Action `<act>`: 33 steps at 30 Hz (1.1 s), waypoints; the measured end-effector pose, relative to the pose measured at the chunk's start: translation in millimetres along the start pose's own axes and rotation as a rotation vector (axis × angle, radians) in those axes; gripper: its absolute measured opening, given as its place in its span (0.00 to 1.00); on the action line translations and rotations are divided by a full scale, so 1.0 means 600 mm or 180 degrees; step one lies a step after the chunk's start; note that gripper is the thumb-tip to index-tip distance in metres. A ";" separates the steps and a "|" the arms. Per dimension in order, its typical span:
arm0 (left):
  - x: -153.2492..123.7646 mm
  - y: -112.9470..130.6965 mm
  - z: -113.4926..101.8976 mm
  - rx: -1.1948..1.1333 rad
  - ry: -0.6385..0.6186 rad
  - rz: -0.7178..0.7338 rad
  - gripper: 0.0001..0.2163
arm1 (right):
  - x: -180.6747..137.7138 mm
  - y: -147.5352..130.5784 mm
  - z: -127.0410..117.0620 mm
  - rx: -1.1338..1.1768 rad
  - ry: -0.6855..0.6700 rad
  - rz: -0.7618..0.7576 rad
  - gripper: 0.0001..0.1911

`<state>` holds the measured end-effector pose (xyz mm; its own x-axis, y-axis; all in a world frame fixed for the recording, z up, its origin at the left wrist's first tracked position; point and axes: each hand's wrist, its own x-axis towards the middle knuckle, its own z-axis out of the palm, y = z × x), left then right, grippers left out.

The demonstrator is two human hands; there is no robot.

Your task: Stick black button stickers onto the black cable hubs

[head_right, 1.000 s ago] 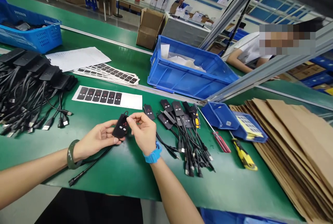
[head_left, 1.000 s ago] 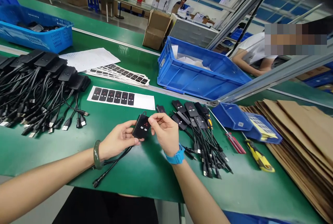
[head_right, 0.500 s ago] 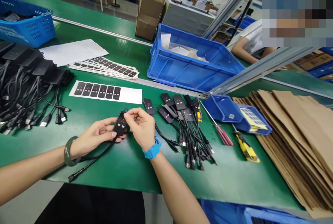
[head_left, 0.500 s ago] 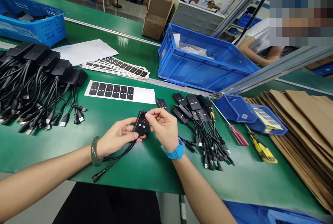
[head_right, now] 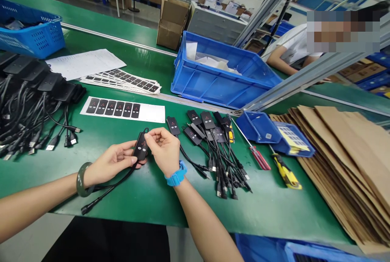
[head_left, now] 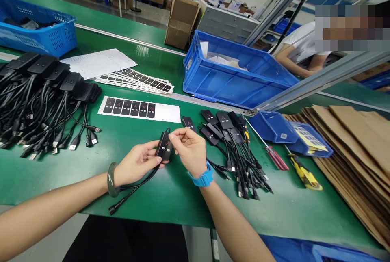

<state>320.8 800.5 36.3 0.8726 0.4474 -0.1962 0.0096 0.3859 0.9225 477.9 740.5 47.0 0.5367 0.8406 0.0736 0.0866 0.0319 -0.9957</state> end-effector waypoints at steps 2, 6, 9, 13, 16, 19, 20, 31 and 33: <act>0.001 0.000 -0.001 0.0096 -0.0018 0.0010 0.25 | -0.001 0.001 0.000 0.0007 0.0035 -0.0024 0.09; 0.001 -0.003 -0.003 0.0238 -0.0032 0.0050 0.25 | -0.002 0.004 0.001 -0.0011 0.0091 -0.0057 0.10; -0.001 -0.004 -0.004 0.0361 -0.0044 0.0083 0.24 | -0.002 0.006 0.001 -0.0032 0.0117 -0.0079 0.09; -0.002 0.000 -0.005 0.0567 -0.0053 0.0135 0.23 | -0.004 0.009 0.001 -0.0098 0.0146 -0.0146 0.09; -0.001 0.004 -0.005 0.0657 -0.0061 0.0169 0.22 | -0.005 0.012 0.002 -0.0178 0.0167 -0.0206 0.08; -0.001 0.005 -0.006 0.0693 -0.0074 0.0173 0.21 | -0.007 0.018 0.002 -0.0301 0.0180 -0.0284 0.08; -0.001 0.005 -0.007 0.0687 -0.0084 0.0165 0.20 | -0.007 0.021 0.002 -0.0364 0.0172 -0.0316 0.08; 0.009 -0.001 -0.013 -0.0264 -0.0106 -0.0055 0.21 | 0.006 0.020 -0.007 -0.0793 0.0092 -0.0292 0.22; 0.011 -0.001 -0.012 -0.0440 -0.0029 -0.0088 0.21 | 0.005 0.024 -0.003 -0.0721 -0.0175 -0.0178 0.27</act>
<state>323.0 809.1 32.2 0.8773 0.4280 -0.2174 -0.0331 0.5058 0.8620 482.3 742.6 33.2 0.4797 0.8693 0.1188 0.3043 -0.0379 -0.9518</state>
